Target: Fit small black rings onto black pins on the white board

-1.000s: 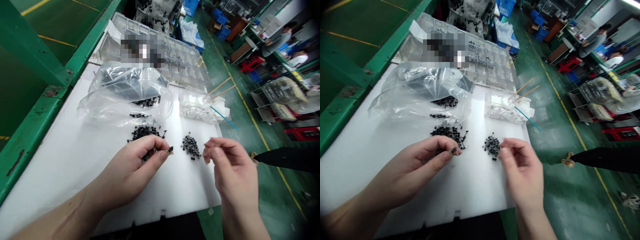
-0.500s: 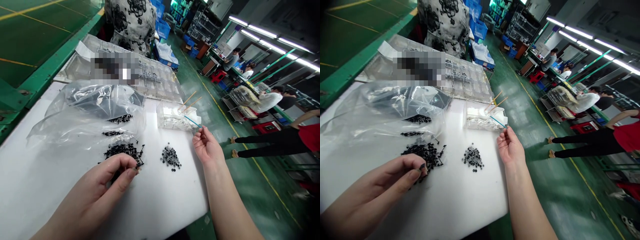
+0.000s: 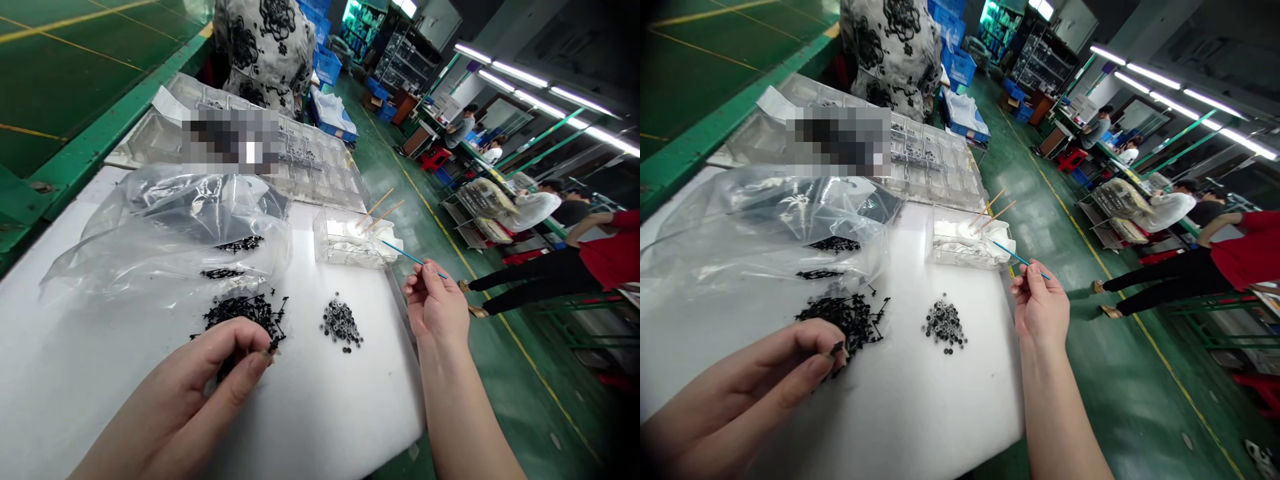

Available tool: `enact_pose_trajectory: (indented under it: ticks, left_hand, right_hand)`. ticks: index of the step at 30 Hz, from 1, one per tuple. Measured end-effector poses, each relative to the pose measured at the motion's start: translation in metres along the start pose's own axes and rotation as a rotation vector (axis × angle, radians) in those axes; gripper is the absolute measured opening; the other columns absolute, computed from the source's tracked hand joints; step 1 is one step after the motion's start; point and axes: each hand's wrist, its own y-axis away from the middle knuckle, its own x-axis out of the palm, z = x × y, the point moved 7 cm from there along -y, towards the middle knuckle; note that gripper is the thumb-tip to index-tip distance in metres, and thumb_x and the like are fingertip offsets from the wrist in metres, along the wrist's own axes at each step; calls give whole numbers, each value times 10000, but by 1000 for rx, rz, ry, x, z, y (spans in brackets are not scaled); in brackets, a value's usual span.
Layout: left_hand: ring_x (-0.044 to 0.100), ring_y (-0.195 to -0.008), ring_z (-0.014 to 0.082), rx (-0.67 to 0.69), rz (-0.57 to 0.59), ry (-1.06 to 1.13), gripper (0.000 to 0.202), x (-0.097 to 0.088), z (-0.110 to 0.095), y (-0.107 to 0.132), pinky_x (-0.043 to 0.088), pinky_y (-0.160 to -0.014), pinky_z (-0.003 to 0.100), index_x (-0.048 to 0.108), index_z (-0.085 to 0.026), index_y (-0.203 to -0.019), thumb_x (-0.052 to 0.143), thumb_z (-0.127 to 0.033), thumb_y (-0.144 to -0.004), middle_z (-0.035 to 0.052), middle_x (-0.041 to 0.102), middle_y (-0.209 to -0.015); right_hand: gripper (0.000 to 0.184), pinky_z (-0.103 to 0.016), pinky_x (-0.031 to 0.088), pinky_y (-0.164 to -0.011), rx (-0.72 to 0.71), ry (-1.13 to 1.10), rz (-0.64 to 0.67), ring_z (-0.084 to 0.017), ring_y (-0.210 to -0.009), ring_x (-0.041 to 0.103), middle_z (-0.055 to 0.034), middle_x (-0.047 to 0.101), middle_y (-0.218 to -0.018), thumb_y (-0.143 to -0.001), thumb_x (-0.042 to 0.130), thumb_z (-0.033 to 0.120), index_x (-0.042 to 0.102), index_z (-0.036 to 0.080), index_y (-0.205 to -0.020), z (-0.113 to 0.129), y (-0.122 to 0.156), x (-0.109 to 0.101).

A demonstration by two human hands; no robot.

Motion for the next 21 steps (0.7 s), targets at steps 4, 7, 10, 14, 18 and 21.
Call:
enact_pose_trajectory:
  ticks: [4,7,10,14,18,21]
  left_hand:
    - [687,-844,215,21,-14,-12,359,-1,-2,0,533,-666,234,741,-309,-1001,589,-621,-1093,18,732,-921]
    - [684,-853,220,19,-29,-26,378,-2,-2,0,528,-669,241,739,-311,-991,583,-641,-1088,19,731,-919]
    - [667,-830,206,7,-26,-26,393,-1,-1,0,527,-690,238,730,-311,-981,575,-656,-1086,9,703,-888]
    - [671,-873,218,1,-35,-37,403,-2,-3,1,519,-678,240,734,-312,-981,575,-669,-1082,17,716,-916]
    - [666,-851,217,2,-26,-26,404,-1,-4,1,510,-669,249,729,-306,-958,582,-661,-1081,17,709,-903]
    - [660,-810,212,0,-11,1,401,1,-3,1,512,-672,262,723,-300,-972,569,-650,-1091,17,703,-895]
  right_hand:
    - [507,-184,540,-502,-60,16,14,-95,-602,656,-4,755,-812,-643,1091,369,771,167,-981,11,0,7]
    - [506,-190,549,-505,-69,25,33,-96,-594,657,-20,758,-813,-656,1090,371,780,154,-991,11,3,13]
    - [511,-193,550,-494,-68,43,29,-97,-577,654,-38,768,-806,-648,1096,373,786,138,-980,7,3,12]
    - [529,-184,544,-491,-93,47,5,-90,-572,648,-29,765,-791,-615,1106,387,782,140,-953,11,2,5]
    - [524,-193,550,-497,-110,59,2,-94,-581,650,-35,767,-806,-624,1100,410,787,141,-947,13,1,6]
    - [477,-204,548,-489,-115,78,-17,-93,-558,629,-37,759,-788,-667,1085,402,775,138,-915,11,-2,7]
